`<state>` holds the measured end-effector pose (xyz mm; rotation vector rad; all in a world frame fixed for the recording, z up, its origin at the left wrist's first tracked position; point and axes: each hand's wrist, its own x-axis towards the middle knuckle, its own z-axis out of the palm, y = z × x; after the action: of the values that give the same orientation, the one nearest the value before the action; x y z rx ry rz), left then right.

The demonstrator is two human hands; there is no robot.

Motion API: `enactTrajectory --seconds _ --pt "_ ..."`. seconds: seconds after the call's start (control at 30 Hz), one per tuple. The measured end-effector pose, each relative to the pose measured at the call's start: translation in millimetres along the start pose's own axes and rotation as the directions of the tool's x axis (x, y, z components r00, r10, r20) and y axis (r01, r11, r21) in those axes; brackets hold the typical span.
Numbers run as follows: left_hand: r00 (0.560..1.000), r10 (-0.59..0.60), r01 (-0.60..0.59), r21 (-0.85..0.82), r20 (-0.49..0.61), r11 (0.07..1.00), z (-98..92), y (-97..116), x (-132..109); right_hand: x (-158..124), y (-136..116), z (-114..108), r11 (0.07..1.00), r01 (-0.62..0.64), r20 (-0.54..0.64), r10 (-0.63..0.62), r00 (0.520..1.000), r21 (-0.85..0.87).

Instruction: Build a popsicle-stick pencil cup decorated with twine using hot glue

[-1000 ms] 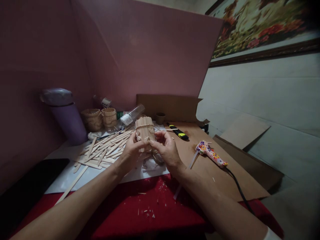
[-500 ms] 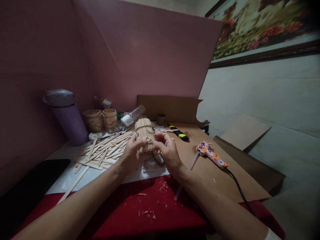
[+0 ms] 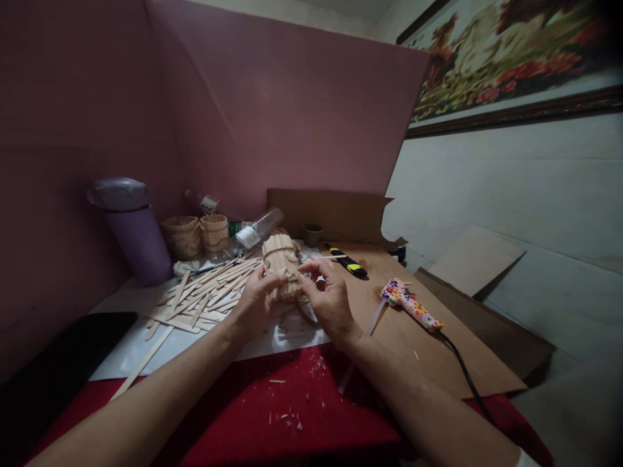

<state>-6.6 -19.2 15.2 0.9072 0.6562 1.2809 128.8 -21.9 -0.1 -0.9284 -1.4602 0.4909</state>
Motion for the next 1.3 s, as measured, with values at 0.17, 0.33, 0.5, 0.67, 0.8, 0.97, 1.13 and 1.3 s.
enactTrajectory --seconds 0.17,0.33,0.5,0.67,0.8,0.97,1.13,1.3 --pt "1.000 -0.007 0.007 0.039 -0.019 0.999 0.9 1.8 -2.1 -0.8 -0.7 -1.0 0.995 0.077 0.028 -0.076 0.997 -0.063" --pt "1.000 0.007 -0.005 0.067 -0.027 0.998 -1.6 -1.3 0.4 -0.8 -1.1 -2.3 0.982 0.138 0.056 -0.132 0.990 -0.127" --pt "0.999 0.048 -0.049 0.134 0.013 0.990 -8.0 -5.5 4.6 -0.7 -1.0 -5.8 0.950 0.222 0.117 -0.200 0.973 -0.219" --pt "1.000 0.021 -0.023 0.127 0.022 0.992 -8.5 -4.6 3.4 1.0 -0.8 -7.9 0.926 0.248 0.151 -0.212 0.966 -0.283" --pt "0.999 0.000 -0.003 0.087 0.040 0.996 -4.7 -2.5 1.8 0.7 -0.9 -7.2 0.932 0.220 0.155 -0.182 0.971 -0.287" --pt "1.000 -0.006 0.004 0.063 0.020 0.998 -0.6 -0.4 1.0 0.7 0.4 -5.1 0.970 0.129 0.114 -0.107 0.988 -0.207" --pt "0.999 -0.039 0.038 0.035 0.006 0.999 -0.6 1.5 1.5 3.2 1.4 -5.4 0.989 0.029 0.092 -0.016 0.996 -0.148" --pt "0.998 0.047 -0.048 -0.041 -0.032 0.998 -9.1 6.0 11.4 6.5 -0.2 -8.7 0.985 0.025 0.093 -0.009 0.996 -0.169"
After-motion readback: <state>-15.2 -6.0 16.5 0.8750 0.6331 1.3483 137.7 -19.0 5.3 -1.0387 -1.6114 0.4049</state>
